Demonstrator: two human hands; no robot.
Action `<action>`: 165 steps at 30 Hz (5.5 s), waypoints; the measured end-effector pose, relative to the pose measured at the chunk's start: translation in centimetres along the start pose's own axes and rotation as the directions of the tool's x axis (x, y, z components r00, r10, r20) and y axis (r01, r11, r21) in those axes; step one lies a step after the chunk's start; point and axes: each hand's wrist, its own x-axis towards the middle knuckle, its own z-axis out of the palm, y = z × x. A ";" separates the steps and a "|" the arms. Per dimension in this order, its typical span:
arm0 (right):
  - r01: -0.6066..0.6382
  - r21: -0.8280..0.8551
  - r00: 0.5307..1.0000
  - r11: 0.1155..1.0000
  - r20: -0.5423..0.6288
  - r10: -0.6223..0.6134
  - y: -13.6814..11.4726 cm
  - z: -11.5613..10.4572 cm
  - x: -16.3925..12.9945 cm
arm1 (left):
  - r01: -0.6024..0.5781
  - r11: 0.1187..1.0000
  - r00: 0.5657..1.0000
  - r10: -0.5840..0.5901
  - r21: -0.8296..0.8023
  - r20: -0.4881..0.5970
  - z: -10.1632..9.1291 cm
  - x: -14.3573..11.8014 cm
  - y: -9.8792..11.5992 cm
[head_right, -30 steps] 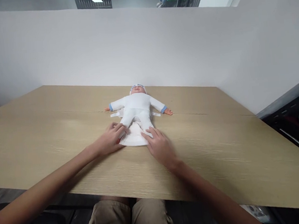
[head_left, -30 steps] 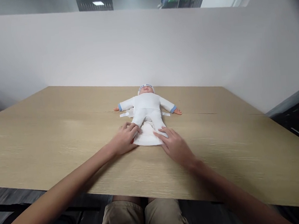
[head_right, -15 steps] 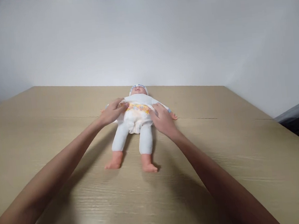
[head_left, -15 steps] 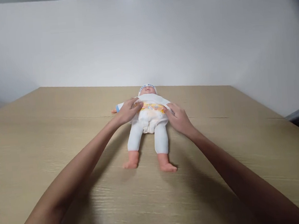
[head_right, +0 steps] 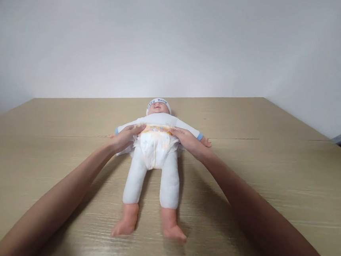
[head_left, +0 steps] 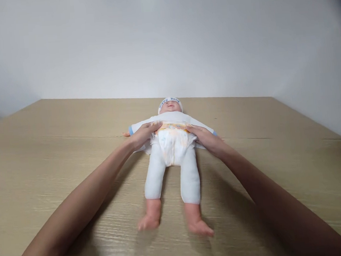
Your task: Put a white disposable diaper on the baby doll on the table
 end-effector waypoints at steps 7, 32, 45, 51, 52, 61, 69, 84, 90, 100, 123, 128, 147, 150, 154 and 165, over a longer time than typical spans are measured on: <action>-0.017 -0.083 0.997 0.996 0.072 0.023 -1.7 -0.5 -7.7 | 0.166 0.986 0.976 -0.164 -0.002 0.146 1.8 -6.5 1.2; -0.002 -0.693 0.908 0.721 -0.303 -0.289 4.8 -2.9 -14.4 | -0.324 0.155 0.905 0.338 0.933 0.258 12.5 -6.3 3.5; 0.116 -0.309 0.982 0.944 -0.108 -0.156 0.4 -3.3 -13.5 | -0.300 0.194 0.911 0.348 0.934 0.220 12.7 -5.7 2.4; 0.138 -0.191 0.989 0.972 -0.033 -0.147 -1.7 0.5 -9.9 | -0.279 0.227 0.917 0.351 0.933 0.189 12.9 -5.8 2.6; 0.138 -0.182 0.989 0.973 -0.033 -0.147 -1.8 1.0 -9.4 | -0.274 0.232 0.917 0.354 0.933 0.181 13.0 -5.8 2.6; 0.386 -0.359 0.871 0.850 -0.160 -0.464 -1.4 2.8 -13.7 | -0.262 0.274 0.935 0.309 0.925 0.173 12.6 -5.5 2.6; 0.527 -0.512 0.825 0.679 0.116 -0.553 -0.5 1.6 -15.2 | -0.415 0.606 0.876 0.467 0.679 0.119 8.5 -8.0 2.6; 0.584 -0.607 0.759 0.539 0.172 -0.629 -7.9 5.9 -11.4 | 0.043 0.321 0.961 0.245 0.946 -0.127 -1.5 -13.4 -3.2; 0.467 -0.694 0.874 0.548 0.269 -0.405 -9.7 8.1 -8.6 | 0.090 0.535 0.972 0.138 0.840 -0.192 -2.2 -13.4 -3.0; 0.372 -0.697 0.926 0.613 0.231 -0.300 -9.2 8.0 -7.7 | -0.057 0.882 0.979 0.141 0.468 -0.146 -0.8 -11.7 0.9; 0.271 -0.565 0.958 0.779 0.078 -0.277 -8.1 7.7 -7.4 | -0.217 0.916 0.913 0.313 0.338 -0.260 4.1 -7.5 -3.1; 0.338 -0.566 0.912 0.752 0.001 -0.409 -7.5 7.6 -6.7 | -0.175 0.892 0.872 0.337 0.417 -0.356 4.4 -7.9 -2.3; 0.296 -0.570 0.955 0.766 0.174 -0.240 -4.6 3.3 -19.1 | -0.296 0.558 0.940 0.315 0.775 0.131 7.2 -17.7 -0.7; 0.288 -0.669 0.953 0.685 0.131 -0.273 -4.9 4.5 -18.5 | -0.213 0.597 0.952 0.306 0.774 0.027 7.5 -16.1 -0.9; 0.241 -0.780 0.948 0.577 0.060 -0.314 -4.5 6.3 -18.1 | -0.173 0.584 0.963 0.269 0.793 0.012 7.8 -14.7 -1.1; 0.281 -0.720 0.920 0.634 0.014 -0.392 -2.8 7.2 -19.4 | -0.266 0.644 0.919 0.394 0.717 -0.012 8.0 -15.0 -2.0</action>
